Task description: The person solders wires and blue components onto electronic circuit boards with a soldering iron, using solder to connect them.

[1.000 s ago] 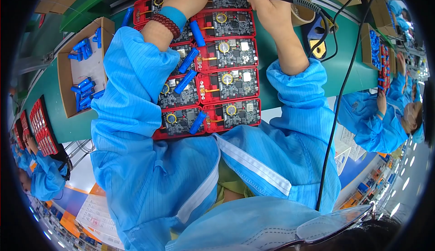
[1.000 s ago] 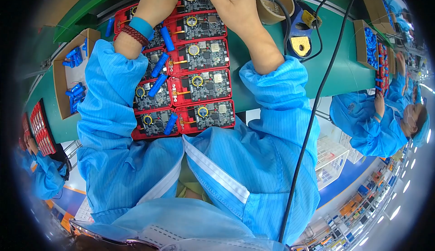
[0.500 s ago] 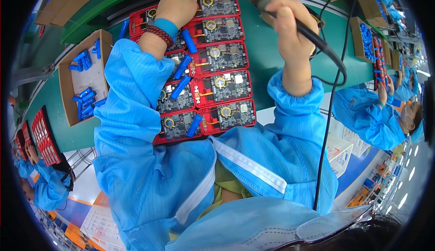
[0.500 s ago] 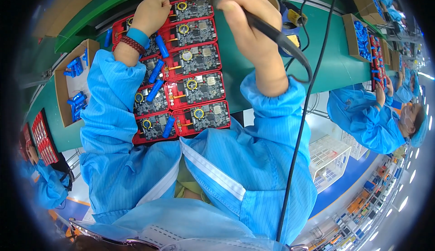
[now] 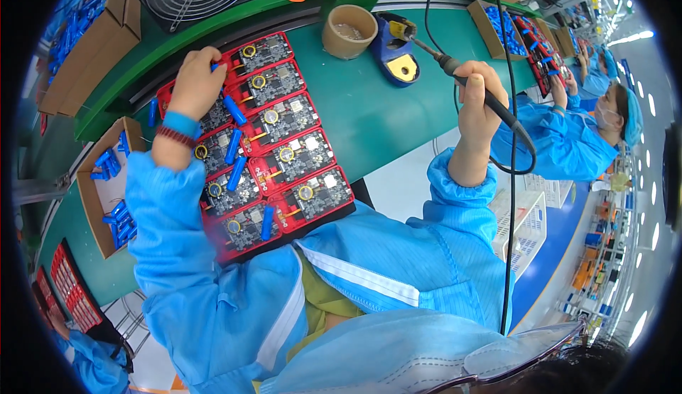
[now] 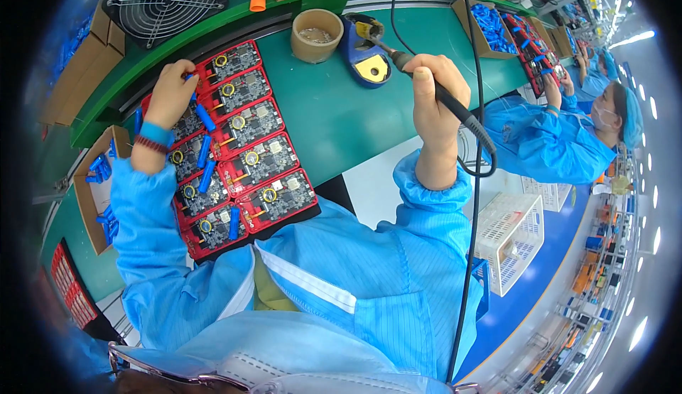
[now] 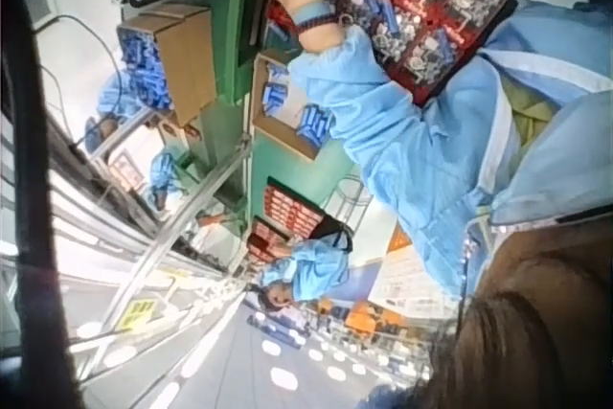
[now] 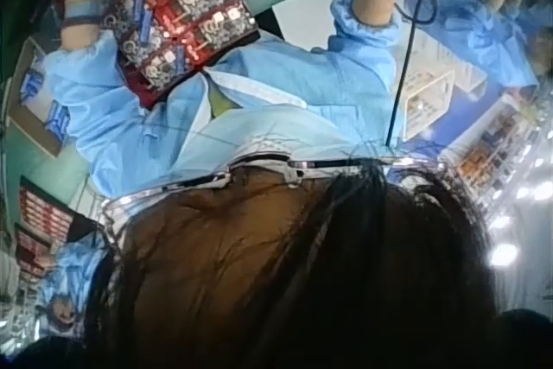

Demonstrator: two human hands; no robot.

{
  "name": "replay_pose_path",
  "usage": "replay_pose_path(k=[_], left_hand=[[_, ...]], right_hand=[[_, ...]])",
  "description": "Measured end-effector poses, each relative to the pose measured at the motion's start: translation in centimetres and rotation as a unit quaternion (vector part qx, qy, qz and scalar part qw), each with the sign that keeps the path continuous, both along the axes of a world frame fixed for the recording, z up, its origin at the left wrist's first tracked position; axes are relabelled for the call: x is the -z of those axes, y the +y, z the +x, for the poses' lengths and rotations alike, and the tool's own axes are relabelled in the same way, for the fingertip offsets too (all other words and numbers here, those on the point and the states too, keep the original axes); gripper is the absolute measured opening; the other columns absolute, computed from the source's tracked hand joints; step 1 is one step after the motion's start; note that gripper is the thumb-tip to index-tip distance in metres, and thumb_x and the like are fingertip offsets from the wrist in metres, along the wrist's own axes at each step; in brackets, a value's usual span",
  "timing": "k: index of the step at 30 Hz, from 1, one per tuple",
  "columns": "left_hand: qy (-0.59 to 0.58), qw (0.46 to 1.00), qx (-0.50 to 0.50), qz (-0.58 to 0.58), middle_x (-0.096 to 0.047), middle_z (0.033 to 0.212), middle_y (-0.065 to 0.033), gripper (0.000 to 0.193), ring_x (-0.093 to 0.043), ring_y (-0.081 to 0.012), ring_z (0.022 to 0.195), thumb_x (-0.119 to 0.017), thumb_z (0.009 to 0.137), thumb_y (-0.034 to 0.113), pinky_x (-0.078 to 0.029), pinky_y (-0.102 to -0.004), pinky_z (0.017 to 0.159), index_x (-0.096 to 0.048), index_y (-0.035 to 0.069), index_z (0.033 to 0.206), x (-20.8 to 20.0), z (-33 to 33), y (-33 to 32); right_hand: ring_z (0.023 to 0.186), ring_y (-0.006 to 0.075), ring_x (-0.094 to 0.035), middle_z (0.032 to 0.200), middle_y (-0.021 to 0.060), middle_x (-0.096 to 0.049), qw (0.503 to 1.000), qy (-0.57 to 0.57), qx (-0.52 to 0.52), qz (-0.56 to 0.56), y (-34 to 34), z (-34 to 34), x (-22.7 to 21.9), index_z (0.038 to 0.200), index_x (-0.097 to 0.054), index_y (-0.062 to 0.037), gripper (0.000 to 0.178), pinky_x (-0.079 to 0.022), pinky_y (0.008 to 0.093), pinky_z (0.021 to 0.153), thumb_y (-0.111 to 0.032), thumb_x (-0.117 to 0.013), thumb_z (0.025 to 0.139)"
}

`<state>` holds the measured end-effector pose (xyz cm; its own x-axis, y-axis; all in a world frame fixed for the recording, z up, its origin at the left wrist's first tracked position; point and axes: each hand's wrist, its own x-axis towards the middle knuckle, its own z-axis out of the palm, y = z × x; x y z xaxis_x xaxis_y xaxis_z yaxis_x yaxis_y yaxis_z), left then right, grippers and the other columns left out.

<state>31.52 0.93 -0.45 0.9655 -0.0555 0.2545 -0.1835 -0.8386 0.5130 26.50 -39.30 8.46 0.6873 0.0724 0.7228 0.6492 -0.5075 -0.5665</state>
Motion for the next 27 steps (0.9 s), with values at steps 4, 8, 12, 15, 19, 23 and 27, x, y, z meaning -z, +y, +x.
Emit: replay_pose_path(k=[4, 8, 12, 15, 19, 23, 27], left_hand=[[0.013, 0.997, 0.078, -0.012, -0.054, 0.107, -0.0204, 0.032, -0.053, -0.0362, 0.1, -0.057, 0.082, 0.013, -0.043, -0.0375, 0.087, -0.054, -0.001, 0.11, -5.8, -6.8, 0.0], [0.131, 0.985, 0.066, -0.094, -0.054, 0.101, -0.0125, 0.029, -0.053, -0.0206, 0.091, -0.056, 0.084, 0.008, -0.043, -0.0267, 0.079, -0.052, -0.001, 0.111, -10.8, -14.8, 0.1], [0.185, 0.978, 0.002, -0.096, -0.055, 0.099, -0.0084, 0.027, -0.051, -0.0138, 0.089, -0.055, 0.084, 0.004, -0.042, -0.0243, 0.077, -0.053, -0.001, 0.111, -10.6, -21.9, 2.0], [0.186, 0.956, -0.089, -0.208, -0.056, 0.098, -0.0063, 0.025, -0.052, -0.0123, 0.089, -0.054, 0.084, 0.002, -0.042, -0.0244, 0.077, -0.054, 0.0, 0.109, -7.2, -26.9, 3.4], [0.294, 0.883, -0.163, -0.329, -0.06, 0.098, -0.0061, 0.022, -0.054, -0.0123, 0.088, -0.052, 0.087, 0.003, -0.044, -0.0243, 0.078, -0.054, 0.0, 0.109, -3.2, -32.7, 3.4], [0.309, 0.816, -0.163, -0.461, -0.062, 0.099, -0.0091, 0.027, -0.057, -0.0134, 0.088, -0.052, 0.089, 0.006, -0.047, -0.0266, 0.077, -0.05, 0.0, 0.115, 0.7, -34.8, 0.2], [0.283, 0.621, -0.119, -0.721, -0.062, 0.099, -0.0112, 0.031, -0.059, -0.0144, 0.085, -0.053, 0.09, 0.009, -0.049, -0.0275, 0.077, -0.047, 0.0, 0.119, 1.5, -32.0, -2.0]], right_hand=[[0.06, 0.0058, -0.046, 0.065, 0.0005, -0.053, 0.992, 0.07, 0.026, 0.103, -1.1, 1.1, 1.7, 0.085, -0.062, 0.0004, 0.018, -0.037, 0.021, 0.053, -0.014, -0.053, 0.091], [0.061, 0.0071, -0.048, 0.072, 0.003, -0.054, 0.986, 0.113, 0.02, 0.118, -1.7, 4.9, 4.4, 0.091, -0.06, -0.0002, 0.022, -0.037, 0.0189, 0.055, -0.02, -0.051, 0.094], [0.072, 0.0101, -0.057, 0.077, 0.0055, -0.06, 0.934, 0.231, -0.037, 0.268, -1.3, 6.9, 6.9, 0.105, -0.057, -0.0006, 0.03, -0.043, 0.023, 0.063, -0.027, -0.05, 0.094], [0.08, 0.0159, -0.061, 0.09, 0.0118, -0.063, 0.839, 0.306, -0.12, 0.434, -0.5, 5.6, 8.0, 0.119, -0.049, 0.0, 0.039, -0.047, 0.0257, 0.067, -0.031, -0.049, 0.095], [0.073, 0.014, -0.06, 0.092, 0.0133, -0.063, 0.803, 0.422, -0.226, 0.356, -0.2, -1.2, 9.5, 0.118, -0.049, 0.0, 0.037, -0.047, 0.0239, 0.059, -0.029, -0.049, 0.094], [0.073, 0.0131, -0.059, 0.092, 0.0105, -0.061, 0.745, 0.618, -0.251, 0.02, 1.8, -11.0, 9.9, 0.122, -0.044, 0.001, 0.04, -0.047, 0.0239, 0.06, -0.025, -0.053, 0.092], [0.079, 0.0145, -0.06, 0.097, 0.011, -0.06, 0.704, 0.614, -0.314, 0.167, 5.3, -15.2, 11.4, 0.122, -0.043, 0.0018, 0.04, -0.049, 0.0257, 0.064, -0.02, -0.055, 0.091]])
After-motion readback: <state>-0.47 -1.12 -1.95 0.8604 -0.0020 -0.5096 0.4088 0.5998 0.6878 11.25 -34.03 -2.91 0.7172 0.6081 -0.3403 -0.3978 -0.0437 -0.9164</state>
